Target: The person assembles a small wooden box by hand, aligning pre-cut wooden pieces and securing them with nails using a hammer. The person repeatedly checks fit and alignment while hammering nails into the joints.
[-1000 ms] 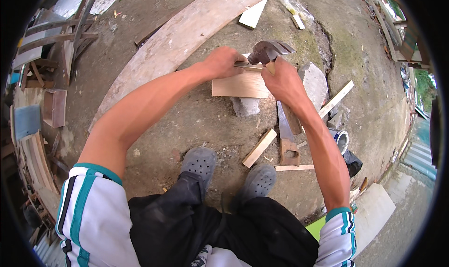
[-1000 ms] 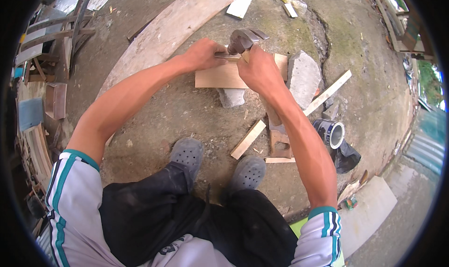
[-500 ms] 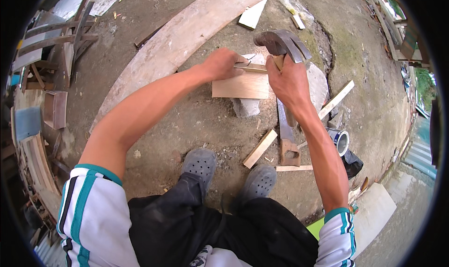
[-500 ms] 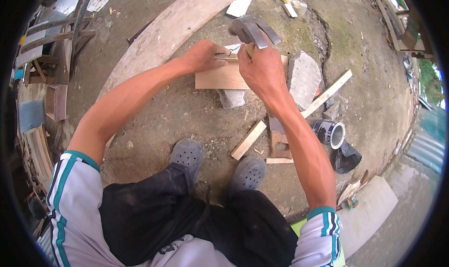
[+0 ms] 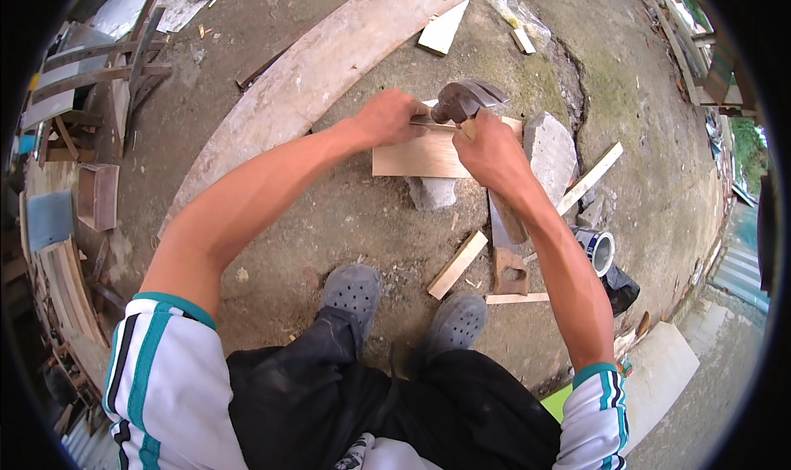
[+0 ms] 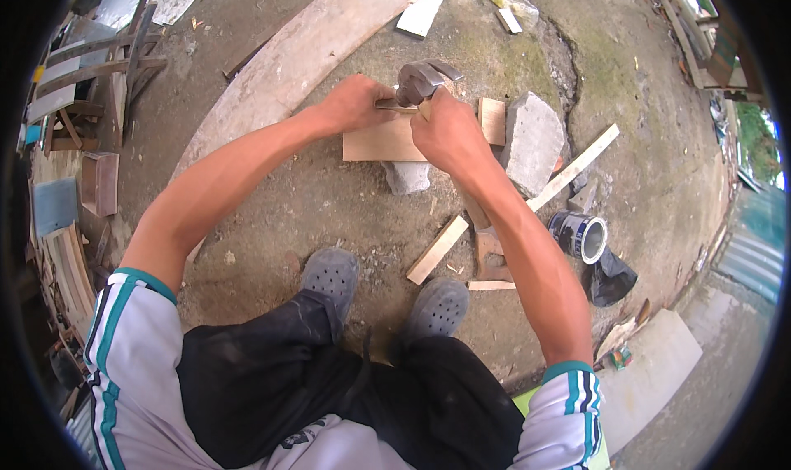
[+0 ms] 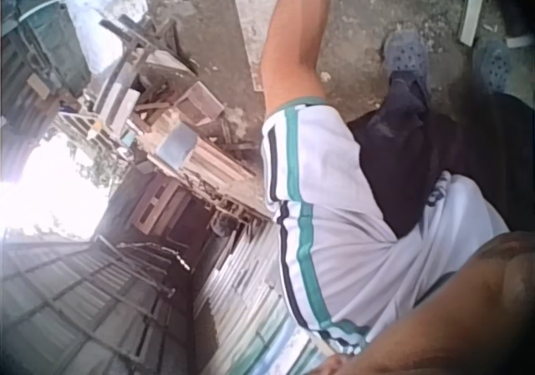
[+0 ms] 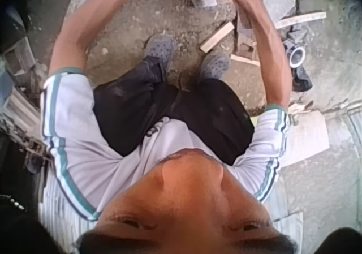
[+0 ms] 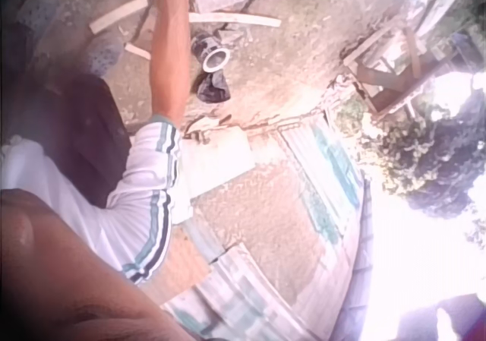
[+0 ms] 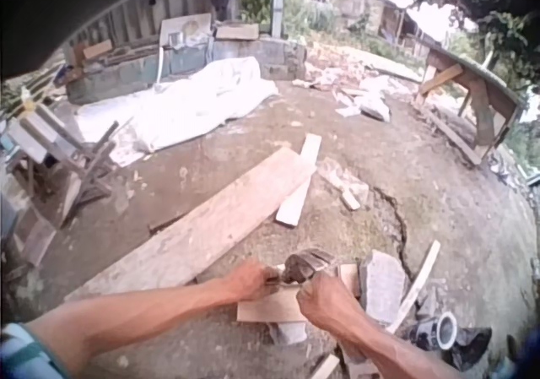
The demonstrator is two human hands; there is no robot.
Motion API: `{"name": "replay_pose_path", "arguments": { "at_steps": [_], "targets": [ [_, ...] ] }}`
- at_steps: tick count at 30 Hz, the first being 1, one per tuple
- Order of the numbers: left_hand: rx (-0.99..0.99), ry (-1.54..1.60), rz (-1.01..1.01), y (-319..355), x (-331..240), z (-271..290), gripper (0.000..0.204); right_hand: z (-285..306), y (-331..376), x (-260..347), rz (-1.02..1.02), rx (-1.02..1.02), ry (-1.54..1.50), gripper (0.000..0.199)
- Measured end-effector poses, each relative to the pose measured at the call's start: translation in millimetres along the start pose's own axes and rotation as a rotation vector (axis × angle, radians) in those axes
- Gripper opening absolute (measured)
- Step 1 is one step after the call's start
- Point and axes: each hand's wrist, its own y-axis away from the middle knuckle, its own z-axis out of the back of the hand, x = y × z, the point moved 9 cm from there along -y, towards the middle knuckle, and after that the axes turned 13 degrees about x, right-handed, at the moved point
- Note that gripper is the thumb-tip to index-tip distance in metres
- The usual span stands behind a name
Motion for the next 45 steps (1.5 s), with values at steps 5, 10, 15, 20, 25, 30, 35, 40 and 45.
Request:
{"name": "replay_pose_path", "arguments": {
  "at_steps": [5, 10, 15, 20, 25, 30, 35, 40, 45],
  "targets": [
    [-0.076, 0.002, -0.025, 9, 5, 2, 0.038, 31, 14, 28, 0.004, -0.055, -0.123, 0.033],
    [0.022, -0.032, 0.036, -5, 3, -5, 0.037, 5, -1, -10, 0.065, -0.093, 0.055, 0.035],
    [-0.057, -0.019, -0.028, 4, 7, -2, 0.038, 43, 11, 23, -0.047, -0.095, -0.101, 0.030],
    [-0.018, -0.006, 0.030, -1, 9, -4, 0.036, -7, -5, 4, -0.038, 0.051, 0.069, 0.030],
    [-0.038, -0.015, 0.002, 5, 5, 0, 0.039, 19, 10, 25, -0.013, -0.038, -0.115, 0.030],
    [-0.012, -0.013, -0.026, -1, 3, -1, 0.038, 7, 2, 11, 0.187, -0.153, 0.001, 0.028],
    [-0.052, -0.005, -0.034, 3, 7, -2, 0.037, 30, 12, 21, 0.048, -0.123, -0.133, 0.029],
    [-0.001, -0.043, -0.037, -3, -2, -1, 0.038, -15, -8, -24, -0.026, 0.014, 0.054, 0.033],
    [-0.062, -0.005, -0.028, 4, 7, -1, 0.038, 20, 9, 10, 0.043, -0.107, -0.092, 0.029]
  ]
}}
